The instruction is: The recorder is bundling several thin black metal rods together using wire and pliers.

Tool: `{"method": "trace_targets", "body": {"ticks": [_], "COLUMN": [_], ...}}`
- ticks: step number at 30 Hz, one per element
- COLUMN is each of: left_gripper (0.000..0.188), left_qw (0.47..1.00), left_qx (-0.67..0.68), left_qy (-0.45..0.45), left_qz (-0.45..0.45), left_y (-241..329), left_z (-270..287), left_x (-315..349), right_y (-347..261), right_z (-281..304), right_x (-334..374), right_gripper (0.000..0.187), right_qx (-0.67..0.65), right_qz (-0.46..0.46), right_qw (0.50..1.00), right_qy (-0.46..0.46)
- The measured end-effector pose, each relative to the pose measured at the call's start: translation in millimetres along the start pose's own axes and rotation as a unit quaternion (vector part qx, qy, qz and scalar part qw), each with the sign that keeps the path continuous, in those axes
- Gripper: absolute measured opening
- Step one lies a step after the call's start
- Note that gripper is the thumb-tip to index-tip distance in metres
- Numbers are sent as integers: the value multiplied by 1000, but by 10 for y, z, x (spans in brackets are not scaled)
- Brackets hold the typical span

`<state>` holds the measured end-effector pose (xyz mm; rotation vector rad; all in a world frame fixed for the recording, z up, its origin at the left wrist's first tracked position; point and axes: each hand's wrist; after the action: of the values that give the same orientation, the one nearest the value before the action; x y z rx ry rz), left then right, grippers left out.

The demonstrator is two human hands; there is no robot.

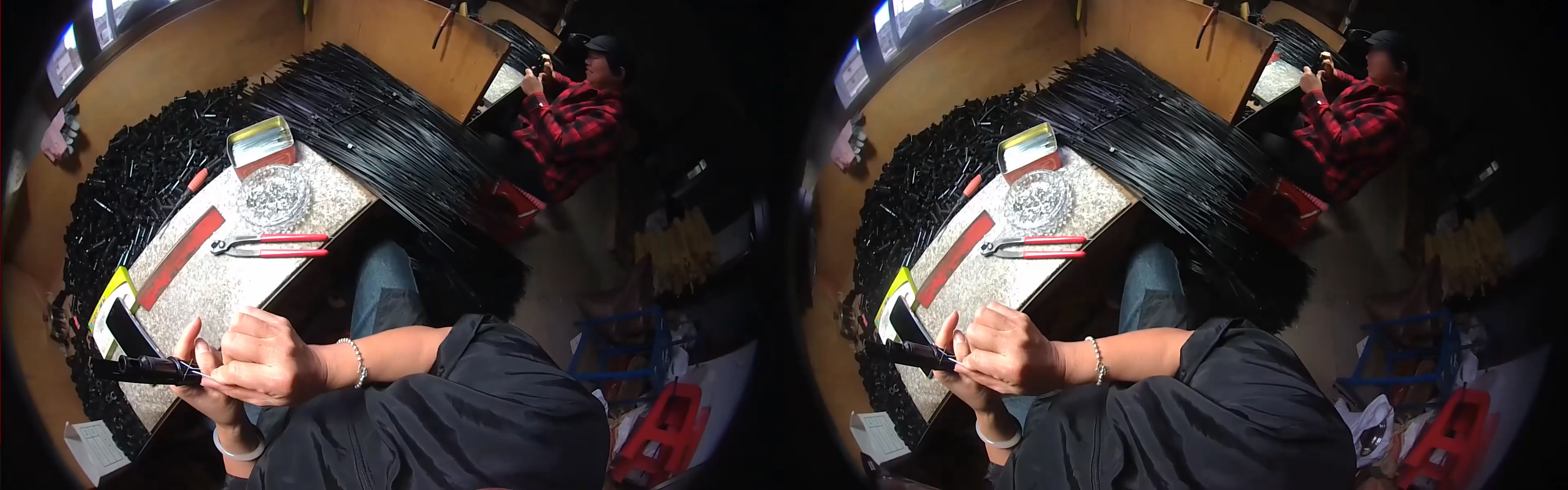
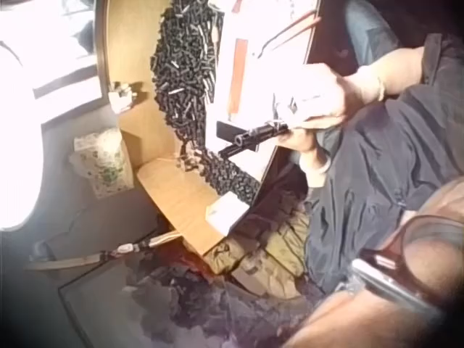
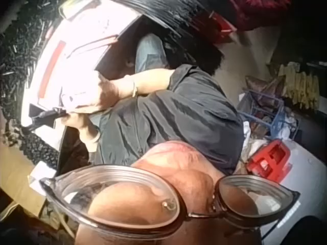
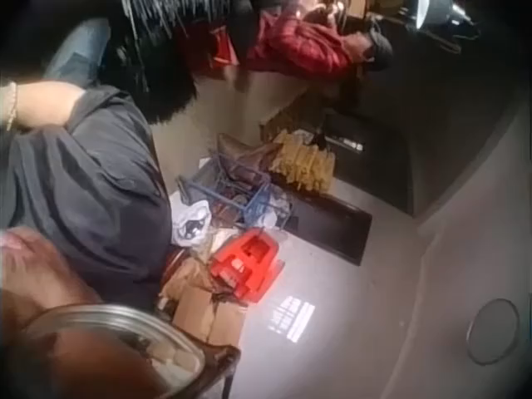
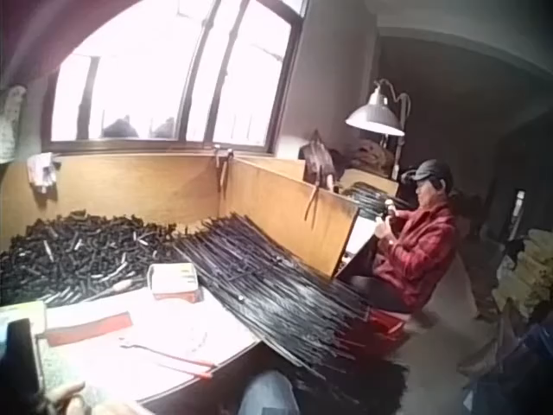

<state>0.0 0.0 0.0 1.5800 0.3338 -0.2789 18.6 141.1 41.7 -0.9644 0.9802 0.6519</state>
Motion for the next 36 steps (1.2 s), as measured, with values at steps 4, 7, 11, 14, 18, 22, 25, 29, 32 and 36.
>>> {"method": "trace_targets", "body": {"ticks": [4,7,11,14,18,22,25,29,32,36], "left_gripper": [38,26,21,26,23,22,20,20,21,20], "left_qw": [998,995,995,996,991,987,991,997,998,998], "left_qx": [-53,-21,-29,59,115,146,114,76,63,57], "left_qy": [-12,-28,-60,-68,-57,-43,-37,-22,-16,-5], "left_qz": [-14,-93,-71,22,36,54,58,23,16,41], "left_y": [63,34,128,204,257,288,310,233,180,175], "left_z": [-6,-15,49,125,181,204,167,146,172,150], "left_x": [83,30,-14,-77,-129,-122,-129,-151,-178,-213], "right_y": [9,-59,54,200,867,1104,1138,1124,1089,547], "right_z": [69,87,113,159,499,555,443,420,621,779], "right_x": [-114,-117,-106,144,435,611,584,550,609,220], "right_gripper": [15,5,13,9,18,21,16,12,6,19], "right_qx": [-54,-422,-456,-232,258,333,350,296,-101,-343], "right_qz": [4,-416,-611,-459,-164,-127,-109,-153,-472,-430], "right_qw": [998,804,620,852,936,904,892,903,861,802], "right_qy": [17,-48,-184,-100,-173,-237,-266,-273,-160,-233]}}
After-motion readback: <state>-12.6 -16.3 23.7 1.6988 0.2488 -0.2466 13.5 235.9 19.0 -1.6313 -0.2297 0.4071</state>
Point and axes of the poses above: each hand's wrist, its own x-axis away from the middle knuckle, its own z-axis out of the back of the hand, y = z × x, and after that the axes turned 1 degree about -x, right-handed
